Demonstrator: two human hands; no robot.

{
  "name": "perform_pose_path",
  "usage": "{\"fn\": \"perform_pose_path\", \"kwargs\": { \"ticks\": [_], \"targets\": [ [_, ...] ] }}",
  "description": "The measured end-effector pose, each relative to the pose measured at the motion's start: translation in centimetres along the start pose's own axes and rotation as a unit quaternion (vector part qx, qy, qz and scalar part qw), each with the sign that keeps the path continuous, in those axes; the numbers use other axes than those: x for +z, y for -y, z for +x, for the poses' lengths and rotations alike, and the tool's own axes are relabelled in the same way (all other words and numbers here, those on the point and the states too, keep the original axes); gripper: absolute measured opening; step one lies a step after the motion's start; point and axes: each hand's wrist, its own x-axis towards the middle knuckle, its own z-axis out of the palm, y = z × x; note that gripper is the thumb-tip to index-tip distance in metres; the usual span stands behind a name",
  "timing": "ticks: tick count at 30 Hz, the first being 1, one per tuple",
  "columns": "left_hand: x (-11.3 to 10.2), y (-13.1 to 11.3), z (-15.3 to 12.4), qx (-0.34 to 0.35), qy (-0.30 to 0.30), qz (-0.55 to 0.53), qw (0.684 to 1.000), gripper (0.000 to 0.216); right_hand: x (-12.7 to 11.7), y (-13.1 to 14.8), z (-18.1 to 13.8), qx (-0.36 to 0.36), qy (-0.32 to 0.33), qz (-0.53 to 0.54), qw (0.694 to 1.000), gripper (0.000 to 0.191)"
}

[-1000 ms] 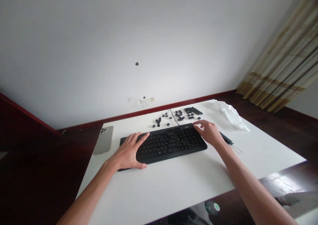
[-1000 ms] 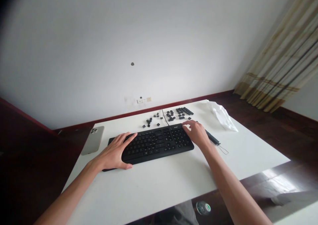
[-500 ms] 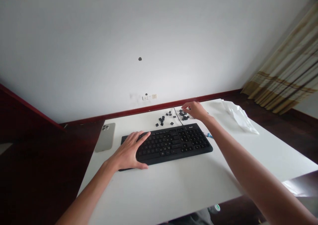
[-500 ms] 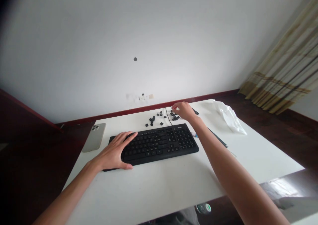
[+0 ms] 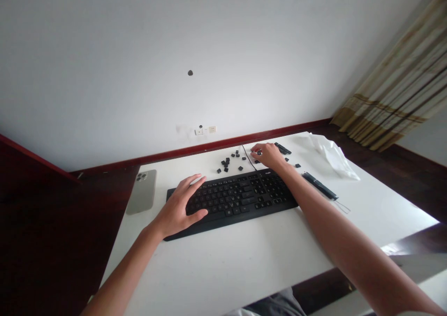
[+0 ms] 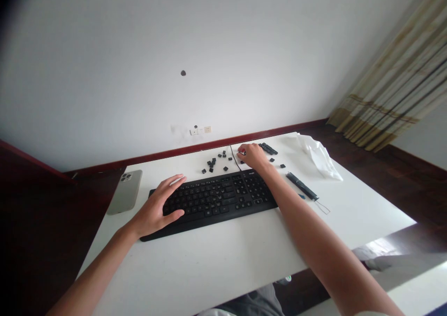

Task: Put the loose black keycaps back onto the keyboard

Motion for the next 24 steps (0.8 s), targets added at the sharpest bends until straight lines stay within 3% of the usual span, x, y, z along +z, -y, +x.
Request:
{"fn": "perform_pose_path", "kwargs": {
  "ticks": [9, 13, 15, 18, 21, 24],
  "targets": [
    [0.3, 1.0, 0.1, -0.015, -0.026, -0.023, 0.999, 0.070, -0.2, 0.5, 0.0, -0.002, -0.012, 0.009, 1.000, 0.029],
    [0.2, 1.1, 0.1, -0.018, -0.033, -0.023, 0.999, 0.066, -2.4, 1.1, -0.8, 0.000, -0.043, 0.127, 0.991, 0.032],
    [0.2, 1.2, 0.1, -0.023, -0.031, -0.025, 0.999, 0.065, -3.4, 1.2, -1.7, 0.001, -0.005, 0.215, 0.977, 0.030],
    [0.2, 1.1, 0.2, -0.021, -0.029, -0.020, 0.999, 0.062, -4.3, 1.1, -3.5, -0.012, 0.107, 0.298, 0.949, 0.031],
    [0.4, 0.8, 0.2, -0.011, -0.038, -0.005, 0.999, 0.056, -4.4, 1.0, -5.0, -0.019, 0.201, 0.336, 0.920, 0.035],
    [0.6, 0.2, 0.4, 0.004, -0.049, 0.011, 0.999, 0.048, -4.3, 1.1, -5.6, -0.030, 0.246, 0.337, 0.908, 0.033]
  ]
}}
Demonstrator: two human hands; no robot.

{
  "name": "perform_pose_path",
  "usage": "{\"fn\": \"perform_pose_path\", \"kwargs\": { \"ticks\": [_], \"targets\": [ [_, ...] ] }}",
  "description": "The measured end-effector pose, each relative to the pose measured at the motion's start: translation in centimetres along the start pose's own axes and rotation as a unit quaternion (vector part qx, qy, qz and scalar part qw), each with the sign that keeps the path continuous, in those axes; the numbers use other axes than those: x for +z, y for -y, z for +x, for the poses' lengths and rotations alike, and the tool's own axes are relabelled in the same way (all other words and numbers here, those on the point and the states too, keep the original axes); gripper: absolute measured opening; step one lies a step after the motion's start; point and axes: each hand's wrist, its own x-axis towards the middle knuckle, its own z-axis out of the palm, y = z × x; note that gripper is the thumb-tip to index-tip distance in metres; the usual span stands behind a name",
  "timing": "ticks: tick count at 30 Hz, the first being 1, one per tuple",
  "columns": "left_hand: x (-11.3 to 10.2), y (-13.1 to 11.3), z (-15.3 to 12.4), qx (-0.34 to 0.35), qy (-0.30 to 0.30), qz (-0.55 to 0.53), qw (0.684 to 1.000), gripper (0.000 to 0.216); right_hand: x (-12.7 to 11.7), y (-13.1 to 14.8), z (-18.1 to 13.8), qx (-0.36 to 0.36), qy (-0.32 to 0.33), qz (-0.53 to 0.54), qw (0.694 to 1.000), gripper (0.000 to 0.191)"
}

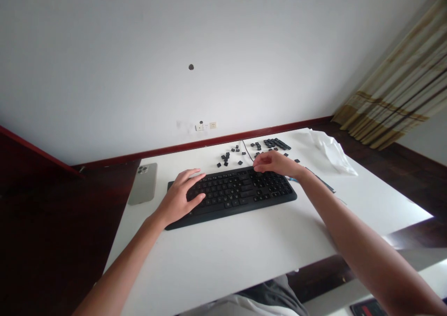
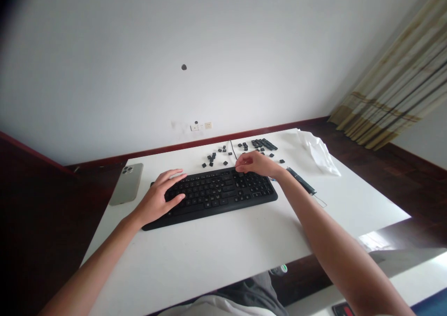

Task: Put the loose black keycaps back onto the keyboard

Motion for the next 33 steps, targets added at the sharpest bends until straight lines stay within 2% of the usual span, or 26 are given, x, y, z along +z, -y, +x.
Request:
{"fn": "perform_pose_path", "kwargs": {
  "ticks": [7, 13, 18, 21, 25, 29, 33],
  "targets": [
    [0.8, -1.5, 0.5, 0.057, -0.028, 0.017, 0.998, 0.037, -0.1, 0.1, -0.3, 0.027, 0.112, 0.002, 0.993, 0.034],
    [1.5, -2.1, 0.8, 0.074, -0.030, 0.021, 0.997, 0.036, 0.3, 0.4, -0.4, 0.046, 0.091, -0.059, 0.993, 0.027],
    [2.3, -3.6, 1.4, 0.095, -0.027, 0.023, 0.995, 0.032, 0.6, 0.7, -0.4, 0.018, 0.066, -0.160, 0.985, 0.025],
    [2.7, -5.2, 2.7, 0.107, -0.022, 0.015, 0.994, 0.030, 0.6, 0.6, -0.5, 0.009, 0.060, -0.167, 0.984, 0.023],
    [3.8, -7.5, 5.7, 0.106, -0.029, 0.004, 0.994, 0.023, 0.7, 0.6, -0.5, -0.021, 0.047, -0.164, 0.985, 0.018],
    [5.8, -9.5, 8.9, 0.103, -0.007, 0.003, 0.995, 0.022, 0.6, 0.3, -0.4, -0.051, 0.001, -0.167, 0.985, 0.016],
    [7.5, -10.5, 10.8, 0.078, 0.024, 0.031, 0.996, 0.020, -0.2, -0.9, 0.1, -0.063, -0.130, -0.173, 0.974, 0.017]
  ]
}}
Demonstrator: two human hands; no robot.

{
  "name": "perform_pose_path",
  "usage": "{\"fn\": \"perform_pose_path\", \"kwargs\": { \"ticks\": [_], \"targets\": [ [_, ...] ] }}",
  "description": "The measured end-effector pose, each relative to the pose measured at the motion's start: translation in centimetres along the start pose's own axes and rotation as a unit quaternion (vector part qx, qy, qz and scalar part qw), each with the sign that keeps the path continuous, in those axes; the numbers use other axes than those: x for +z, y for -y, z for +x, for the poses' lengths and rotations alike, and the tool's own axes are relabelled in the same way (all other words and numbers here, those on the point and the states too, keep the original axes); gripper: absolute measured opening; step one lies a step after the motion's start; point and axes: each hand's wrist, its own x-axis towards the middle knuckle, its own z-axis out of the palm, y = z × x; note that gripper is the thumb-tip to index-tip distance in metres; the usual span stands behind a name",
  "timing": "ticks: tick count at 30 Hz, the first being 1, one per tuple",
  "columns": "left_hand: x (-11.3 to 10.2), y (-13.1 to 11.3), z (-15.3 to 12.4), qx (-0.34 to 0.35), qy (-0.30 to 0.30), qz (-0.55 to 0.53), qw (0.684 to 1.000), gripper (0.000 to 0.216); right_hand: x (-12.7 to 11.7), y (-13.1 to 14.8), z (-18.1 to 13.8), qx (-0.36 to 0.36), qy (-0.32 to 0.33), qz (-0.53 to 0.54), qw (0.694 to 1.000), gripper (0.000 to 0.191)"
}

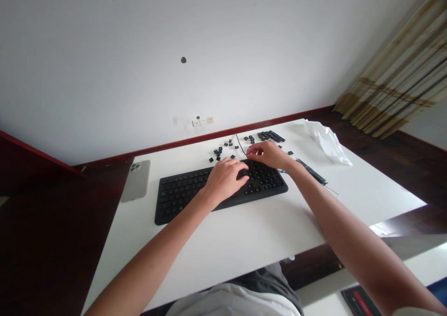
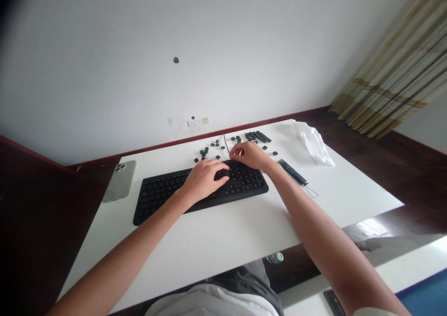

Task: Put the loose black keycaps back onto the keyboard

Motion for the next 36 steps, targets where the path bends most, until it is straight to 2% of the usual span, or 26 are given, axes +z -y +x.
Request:
{"fn": "perform_pose_path", "kwargs": {
  "ticks": [2, 5, 9, 18, 23, 30, 36],
  "targets": [
    [0.4, 0.0, 0.5, -0.008, 0.012, 0.013, 1.000, 0.021, -0.1, -0.8, 0.2, -0.003, -0.039, -0.003, 0.999, 0.018],
    [0.6, 0.4, 0.8, -0.006, 0.033, 0.021, 0.999, 0.016, 0.0, -1.4, 0.3, -0.016, -0.056, -0.001, 0.998, 0.017],
    [0.6, 0.8, 0.9, 0.006, 0.046, 0.013, 0.999, 0.007, 0.2, -0.9, 0.2, -0.024, -0.049, -0.002, 0.998, 0.015],
    [1.0, 0.2, 1.0, -0.005, 0.043, 0.011, 0.999, 0.008, 0.3, -0.1, 0.0, -0.029, -0.029, 0.009, 0.999, 0.016],
    [1.3, -0.1, 0.7, -0.029, 0.014, -0.021, 0.999, 0.014, 0.2, -0.4, -0.1, -0.034, -0.025, 0.012, 0.999, 0.018],
    [0.9, 0.1, 0.2, -0.068, 0.019, -0.038, 0.997, 0.013, 0.3, -0.7, 0.0, -0.033, -0.017, 0.011, 0.999, 0.018],
    [1.3, 0.3, 0.1, -0.041, 0.018, -0.046, 0.998, 0.011, 0.5, -0.9, 0.2, -0.053, -0.008, 0.013, 0.999, 0.017]
  ]
}}
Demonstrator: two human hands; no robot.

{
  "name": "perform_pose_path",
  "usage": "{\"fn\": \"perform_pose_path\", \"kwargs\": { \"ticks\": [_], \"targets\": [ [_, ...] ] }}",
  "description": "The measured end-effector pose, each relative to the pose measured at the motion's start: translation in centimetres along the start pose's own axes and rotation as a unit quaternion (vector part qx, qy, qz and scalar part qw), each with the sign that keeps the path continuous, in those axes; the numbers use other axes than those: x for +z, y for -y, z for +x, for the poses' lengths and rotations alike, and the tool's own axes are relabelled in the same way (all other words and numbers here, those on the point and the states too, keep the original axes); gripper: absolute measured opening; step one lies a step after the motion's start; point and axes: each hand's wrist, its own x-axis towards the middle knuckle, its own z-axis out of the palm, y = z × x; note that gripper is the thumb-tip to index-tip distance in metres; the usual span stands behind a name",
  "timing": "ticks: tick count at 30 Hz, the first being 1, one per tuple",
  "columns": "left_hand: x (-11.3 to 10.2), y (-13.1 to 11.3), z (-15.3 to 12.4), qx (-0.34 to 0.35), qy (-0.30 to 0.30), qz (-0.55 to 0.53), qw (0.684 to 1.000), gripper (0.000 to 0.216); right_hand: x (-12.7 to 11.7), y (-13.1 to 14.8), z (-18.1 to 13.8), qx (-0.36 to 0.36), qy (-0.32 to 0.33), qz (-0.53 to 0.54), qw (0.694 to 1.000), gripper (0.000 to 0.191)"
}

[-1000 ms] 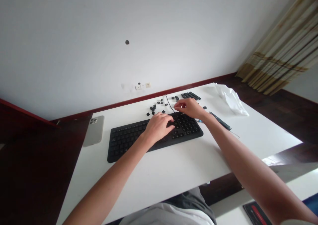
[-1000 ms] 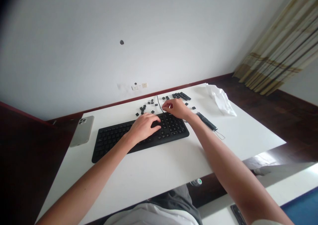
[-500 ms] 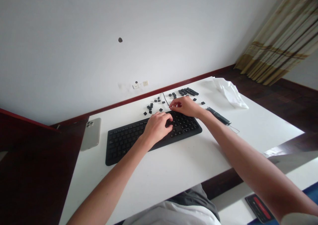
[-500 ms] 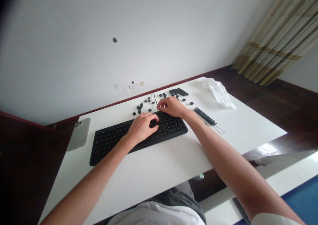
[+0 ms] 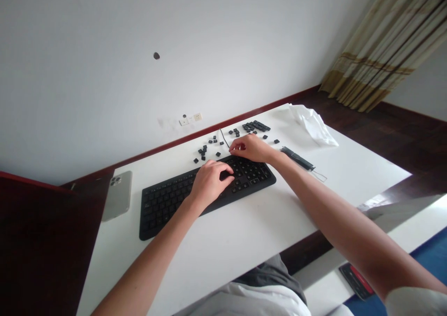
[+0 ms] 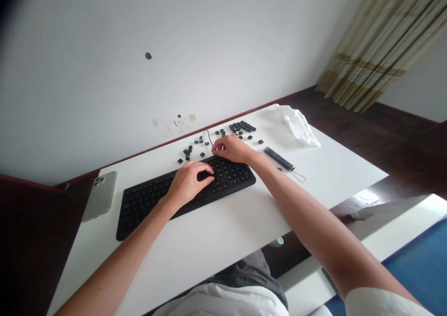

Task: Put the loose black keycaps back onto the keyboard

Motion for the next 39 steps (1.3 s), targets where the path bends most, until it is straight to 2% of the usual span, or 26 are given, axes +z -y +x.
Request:
{"fn": "perform_pose_path", "kwargs": {
  "ticks": [7, 15, 25, 30, 36, 39],
  "targets": [
    [0.6, -0.2, -0.2, 0.010, -0.027, 0.004, 1.000, 0.019, 0.0, 0.1, 0.0, 0.000, 0.004, 0.004, 1.000, 0.017],
    [0.7, 0.2, -0.3, -0.031, -0.041, -0.036, 0.998, 0.006, -0.2, 0.0, 0.0, 0.001, -0.002, -0.003, 1.000, 0.016],
    [1.3, -0.3, -0.9, 0.008, -0.068, 0.015, 0.998, 0.014, 0.0, -0.3, 0.0, -0.010, 0.006, 0.008, 1.000, 0.015],
    [1.3, -0.2, -1.0, 0.015, -0.066, 0.023, 0.997, 0.006, -0.1, -0.3, -0.1, -0.017, 0.008, 0.007, 1.000, 0.016],
    [1.0, -0.2, -1.0, -0.002, -0.067, 0.019, 0.998, 0.023, -0.2, -0.1, -0.2, -0.017, 0.014, 0.001, 1.000, 0.016],
    [0.8, -0.2, -1.0, -0.011, -0.059, 0.017, 0.998, 0.023, -0.3, 0.0, -0.2, -0.014, 0.014, 0.000, 1.000, 0.015]
  ]
}}
